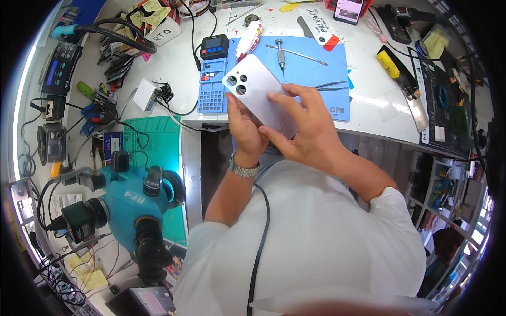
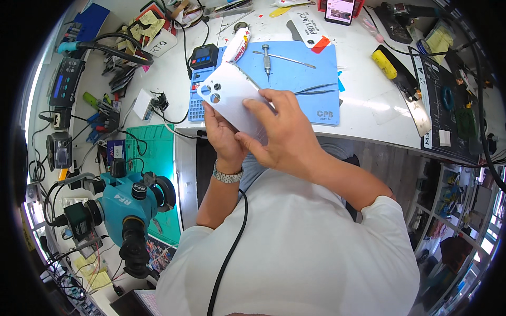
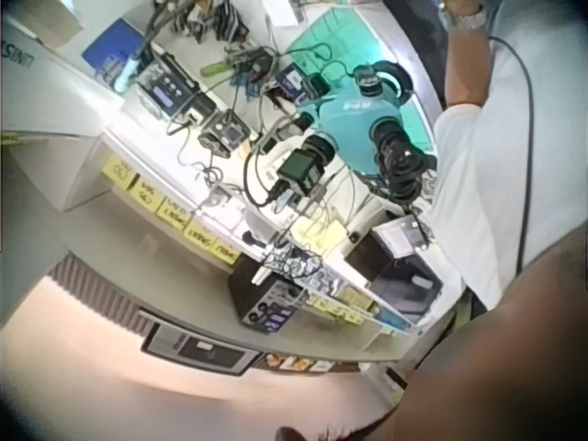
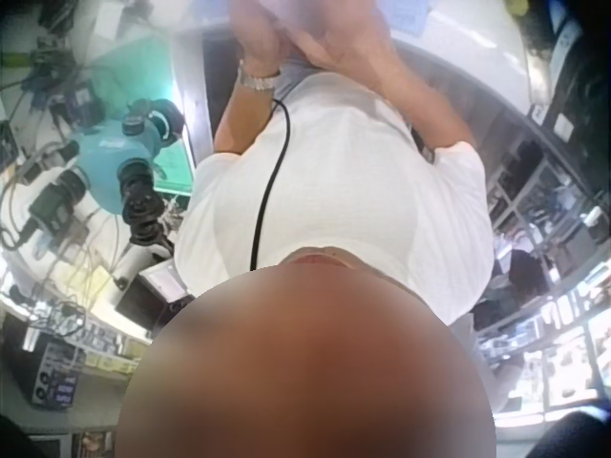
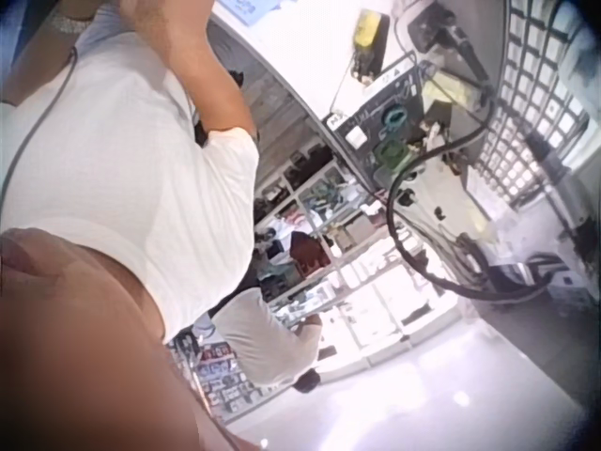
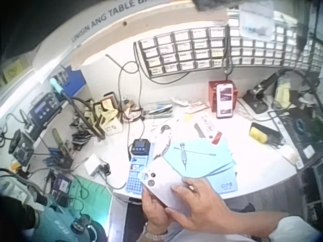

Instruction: The person disassembles a smartphone, removes screws from the camera module, applies adhesive to the frame, and reattaches the back cover. They handle the phone, screwdriver, tweezers, and adhesive tube throughout the process.

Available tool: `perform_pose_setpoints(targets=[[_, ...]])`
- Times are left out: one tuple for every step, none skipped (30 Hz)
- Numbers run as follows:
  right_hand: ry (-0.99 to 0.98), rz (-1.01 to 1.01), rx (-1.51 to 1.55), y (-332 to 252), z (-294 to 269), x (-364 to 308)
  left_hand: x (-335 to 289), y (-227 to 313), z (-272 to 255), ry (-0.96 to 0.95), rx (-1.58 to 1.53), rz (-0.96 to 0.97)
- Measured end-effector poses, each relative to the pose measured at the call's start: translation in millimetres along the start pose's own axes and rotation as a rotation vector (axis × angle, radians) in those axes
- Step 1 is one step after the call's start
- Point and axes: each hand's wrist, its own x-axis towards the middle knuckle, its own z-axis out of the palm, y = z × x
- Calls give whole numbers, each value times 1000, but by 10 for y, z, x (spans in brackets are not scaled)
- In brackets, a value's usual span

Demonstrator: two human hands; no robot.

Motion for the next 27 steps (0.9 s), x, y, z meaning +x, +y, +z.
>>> perform_pose_setpoints(targets=[[-5,2,-26,5,36,-8,0,-11,15,4,10,9],[-15,2,-47,18,71,-12,1,-21,27,17,8,16],[-30,12,-61,40,98,-10,3,-27,33,31,5,24],[-30,9,-66,58,117,-15,1,-20,28,28,-30,1],[-34,16,-64,79,127,-16,-3,-16,26,13,-19,16],[-37,24,-62,93,138,-18,-6,-18,27,13,-12,21],[-33,21,-58,104,145,-20,-7,-18,27,11,-15,25],[-29,19,-56,115,149,-19,-4,-20,29,10,-10,31],[-24,18,-55,122,152,-19,-6,-23,32,10,-14,35],[-20,25,-49,133,156,-12,-8,-26,35,10,-33,39],[-16,32,-44,140,161,-8,-12,-29,37,12,8,37],[-12,38,-35,146,164,-4,-17,-31,38,14,34,36],[-9,39,-36,153,168,0,-20,-32,37,17,61,36],[-6,39,-34,158,169,3,-22,-34,35,13,58,29],[-3,40,-31,163,170,6,-24,-35,30,12,54,23],[-6,51,-23,165,169,6,-24,-37,26,6,44,21],[-10,61,-15,166,167,6,-23,-38,21,2,47,14],[-14,72,-7,165,164,5,-24,-40,15,-6,43,11],[-17,75,-13,163,160,5,-23,-42,10,-16,34,13],[-20,78,-19,162,154,3,-17,-44,7,-4,31,6],[-21,76,-22,160,148,3,-5,-47,5,5,22,5],[-19,93,-22,160,142,4,5,-49,3,27,17,-5],[-15,104,-18,161,134,4,17,-48,3,5,41,28],[-10,116,-16,161,128,4,28,-45,2,-4,68,55],[-20,119,-6,162,124,2,35,-42,3,-13,95,82],[-31,122,3,161,122,-1,35,-37,4,-5,105,66],[-41,124,13,162,123,-3,36,-31,7,2,115,51]])
